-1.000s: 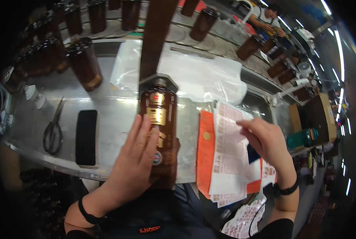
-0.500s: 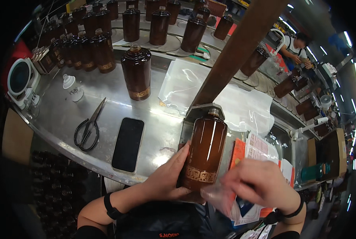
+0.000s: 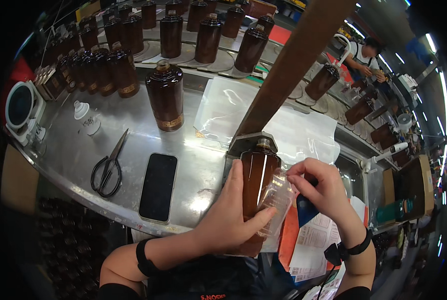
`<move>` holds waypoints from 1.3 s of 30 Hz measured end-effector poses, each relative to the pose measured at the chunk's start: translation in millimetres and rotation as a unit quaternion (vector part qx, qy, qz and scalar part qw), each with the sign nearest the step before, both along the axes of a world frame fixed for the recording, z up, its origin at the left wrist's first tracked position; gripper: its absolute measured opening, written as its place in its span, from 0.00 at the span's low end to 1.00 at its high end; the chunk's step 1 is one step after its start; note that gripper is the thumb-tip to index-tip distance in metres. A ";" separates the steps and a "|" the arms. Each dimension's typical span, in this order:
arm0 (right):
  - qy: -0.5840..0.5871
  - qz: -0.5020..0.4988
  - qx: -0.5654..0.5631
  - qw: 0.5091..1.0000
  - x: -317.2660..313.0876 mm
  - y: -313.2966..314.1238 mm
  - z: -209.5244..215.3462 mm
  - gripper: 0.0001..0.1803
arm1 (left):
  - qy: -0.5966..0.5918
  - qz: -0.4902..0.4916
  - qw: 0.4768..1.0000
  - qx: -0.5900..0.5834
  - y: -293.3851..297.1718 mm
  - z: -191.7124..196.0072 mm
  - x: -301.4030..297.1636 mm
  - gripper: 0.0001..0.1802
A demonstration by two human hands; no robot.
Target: Applying adhesive labels to brown ceramic bottles and cleaning them with a cloth.
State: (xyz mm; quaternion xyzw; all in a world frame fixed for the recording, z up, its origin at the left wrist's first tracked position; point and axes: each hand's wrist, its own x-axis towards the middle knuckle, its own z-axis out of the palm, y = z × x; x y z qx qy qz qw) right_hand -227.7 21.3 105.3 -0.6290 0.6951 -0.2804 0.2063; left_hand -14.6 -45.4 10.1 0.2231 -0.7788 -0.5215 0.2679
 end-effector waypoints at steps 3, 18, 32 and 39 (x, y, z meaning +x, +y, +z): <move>-0.030 -0.004 -0.007 1.000 -7.5 -6.7 -10.4 0.05 | 0.054 -0.025 0.983 0.174 -11.0 1.3 -4.6 0.58; -0.035 -0.031 -0.088 0.995 -5.8 -37.5 -21.3 0.08 | 0.140 -0.002 0.939 0.315 -8.0 5.2 -18.6 0.40; -0.516 -0.073 0.107 0.847 27.7 28.9 -68.8 0.56 | 0.104 -0.029 0.970 0.218 -4.7 -2.2 -6.8 0.50; -0.557 -0.066 0.118 0.820 23.5 32.4 -70.8 0.55 | 0.088 -0.032 0.954 0.286 -11.0 5.1 -10.0 0.48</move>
